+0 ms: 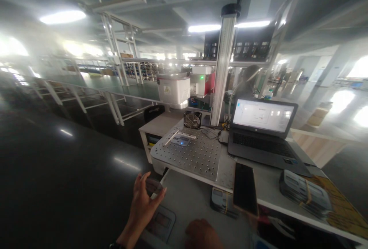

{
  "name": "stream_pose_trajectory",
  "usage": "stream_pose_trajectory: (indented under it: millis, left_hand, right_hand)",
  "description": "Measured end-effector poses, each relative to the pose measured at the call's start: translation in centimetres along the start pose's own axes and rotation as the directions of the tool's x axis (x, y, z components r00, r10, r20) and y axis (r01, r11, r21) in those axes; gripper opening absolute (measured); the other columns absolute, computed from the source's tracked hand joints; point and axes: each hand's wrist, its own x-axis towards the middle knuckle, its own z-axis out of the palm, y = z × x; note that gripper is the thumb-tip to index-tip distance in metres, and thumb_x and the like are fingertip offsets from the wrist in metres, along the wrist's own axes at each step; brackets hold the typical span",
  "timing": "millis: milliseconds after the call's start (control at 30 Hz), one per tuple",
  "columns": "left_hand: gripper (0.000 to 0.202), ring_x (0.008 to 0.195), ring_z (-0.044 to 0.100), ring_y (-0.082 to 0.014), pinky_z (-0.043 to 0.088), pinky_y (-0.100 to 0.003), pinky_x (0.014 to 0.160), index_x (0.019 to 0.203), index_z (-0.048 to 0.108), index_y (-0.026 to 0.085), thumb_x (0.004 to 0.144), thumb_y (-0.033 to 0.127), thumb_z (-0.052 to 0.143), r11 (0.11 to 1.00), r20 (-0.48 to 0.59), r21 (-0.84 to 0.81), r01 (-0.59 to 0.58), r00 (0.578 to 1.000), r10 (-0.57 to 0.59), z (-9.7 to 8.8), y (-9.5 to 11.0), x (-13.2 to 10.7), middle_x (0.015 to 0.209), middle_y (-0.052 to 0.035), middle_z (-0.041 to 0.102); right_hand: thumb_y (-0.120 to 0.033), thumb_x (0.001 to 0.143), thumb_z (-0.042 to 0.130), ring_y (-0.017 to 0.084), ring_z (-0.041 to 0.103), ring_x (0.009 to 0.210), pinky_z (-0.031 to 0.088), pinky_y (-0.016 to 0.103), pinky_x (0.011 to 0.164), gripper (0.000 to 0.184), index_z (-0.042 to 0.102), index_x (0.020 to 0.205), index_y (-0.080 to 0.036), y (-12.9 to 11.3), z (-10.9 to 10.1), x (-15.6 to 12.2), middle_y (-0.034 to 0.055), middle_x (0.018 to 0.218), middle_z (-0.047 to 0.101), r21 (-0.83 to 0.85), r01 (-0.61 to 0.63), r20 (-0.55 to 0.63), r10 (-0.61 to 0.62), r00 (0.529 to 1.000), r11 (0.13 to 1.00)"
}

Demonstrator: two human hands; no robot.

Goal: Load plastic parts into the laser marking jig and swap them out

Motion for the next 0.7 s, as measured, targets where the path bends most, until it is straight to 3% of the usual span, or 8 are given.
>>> stream_pose_trajectory:
  millis: [267, 500, 700]
  left_hand:
    - [0.075, 0.142, 0.035, -0.0393, 0.039, -0.063, 0.110, 0.137, 0.040, 0.021, 0.074, 0.048, 0.070, 0.998, -0.021, -0.055, -0.037, 0.999, 0.036, 0.1, 0.2, 0.0, 0.145, -0.0181, 0.042]
    - [0.077, 0.146, 0.030, -0.0382, 0.037, -0.060, 0.113, 0.137, 0.039, 0.017, 0.075, 0.052, 0.069, 0.997, -0.018, -0.071, -0.031, 0.999, 0.029, 0.2, 0.0, -0.2, 0.146, -0.0202, 0.040]
    - [0.076, 0.144, 0.034, -0.0376, 0.037, -0.058, 0.113, 0.137, 0.040, 0.015, 0.077, 0.052, 0.067, 0.996, -0.019, -0.090, -0.007, 1.000, 0.005, -0.1, 0.4, -0.4, 0.144, -0.0214, 0.044]
  right_hand:
    - [-0.013, 0.076, 0.067, 0.024, 0.065, 0.110, 0.047, 0.031, 0.097, 0.035, 0.071, 0.111, -0.019, 0.7, 0.8, 0.2, 0.0096, 0.116, 0.072, 0.000, -0.006, -0.047, 0.006, 0.999, 1.000]
    - [-0.005, 0.078, 0.062, 0.019, 0.067, 0.096, 0.048, 0.025, 0.088, 0.026, 0.074, 0.098, -0.017, 0.8, 0.8, -0.5, 0.0074, 0.100, 0.074, 0.068, -0.045, -0.190, 0.058, 0.980, 0.997]
    - [-0.004, 0.078, 0.059, 0.018, 0.068, 0.091, 0.048, 0.024, 0.083, 0.023, 0.073, 0.093, -0.014, 1.2, 0.6, -0.6, 0.0083, 0.094, 0.074, 0.155, -0.036, -0.208, 0.069, 0.976, 0.987]
